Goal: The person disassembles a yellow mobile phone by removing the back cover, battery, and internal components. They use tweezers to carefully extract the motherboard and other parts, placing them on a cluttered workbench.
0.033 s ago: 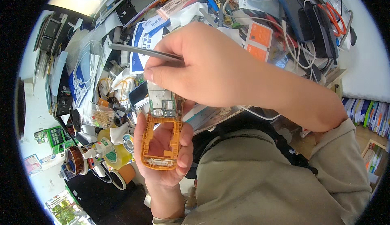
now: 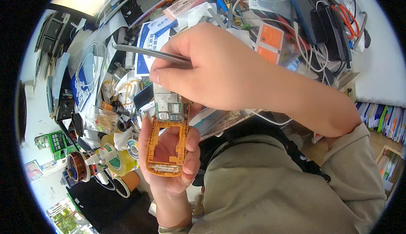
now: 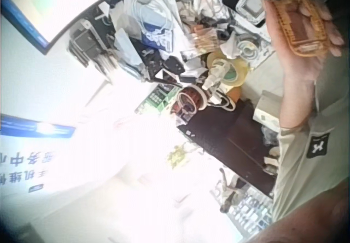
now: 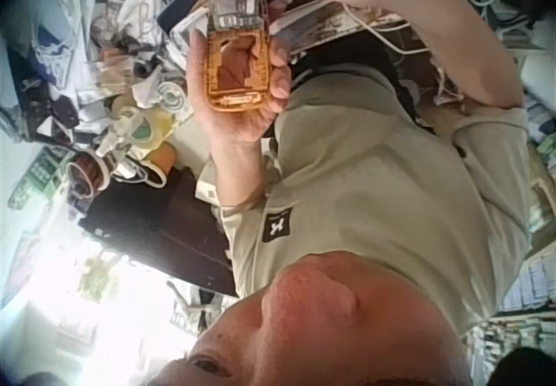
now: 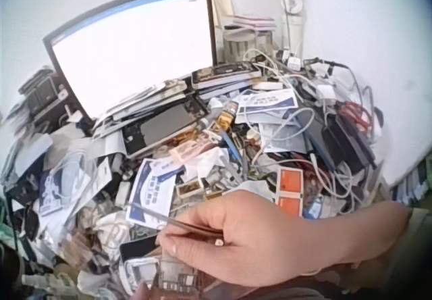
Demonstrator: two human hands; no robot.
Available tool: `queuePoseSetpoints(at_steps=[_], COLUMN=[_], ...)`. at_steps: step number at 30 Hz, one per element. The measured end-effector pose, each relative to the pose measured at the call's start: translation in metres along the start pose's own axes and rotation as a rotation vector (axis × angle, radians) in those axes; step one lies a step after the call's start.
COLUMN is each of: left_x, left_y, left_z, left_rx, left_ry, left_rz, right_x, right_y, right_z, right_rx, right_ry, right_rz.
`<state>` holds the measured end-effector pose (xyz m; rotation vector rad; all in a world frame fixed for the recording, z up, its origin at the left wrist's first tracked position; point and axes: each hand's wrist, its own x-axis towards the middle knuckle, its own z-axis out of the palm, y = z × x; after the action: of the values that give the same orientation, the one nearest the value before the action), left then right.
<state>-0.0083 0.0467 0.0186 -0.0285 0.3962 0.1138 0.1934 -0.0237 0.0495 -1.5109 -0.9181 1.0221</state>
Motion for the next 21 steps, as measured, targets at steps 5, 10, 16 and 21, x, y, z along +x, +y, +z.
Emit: queuePoseSetpoints(at_steps=[5, 10, 16, 21], left_x=[0.003, 0.003, -0.002, -0.005], left_y=[0.006, 0.010, 0.008, 0.007], left_z=[-0.006, -0.011, -0.015, -0.015], left_rx=[0.031, 0.019, -0.009, 0.051], left_ry=[-0.048, -0.103, -0.182, -0.204], left_rz=[0.041, 0.046, 0.066, 0.056], right_x=[0.006, 0.004, -0.002, -0.019], right_y=[0.000, -0.004, -0.004, -0.011], right_z=[0.005, 0.003, 0.006, 0.009], right_rx=[0.034, 0.093, -0.066, 0.004], right_ry=[-0.018, -0.072, -0.123, -0.174], right_rz=[0.014, 0.056, -0.122, -0.137])
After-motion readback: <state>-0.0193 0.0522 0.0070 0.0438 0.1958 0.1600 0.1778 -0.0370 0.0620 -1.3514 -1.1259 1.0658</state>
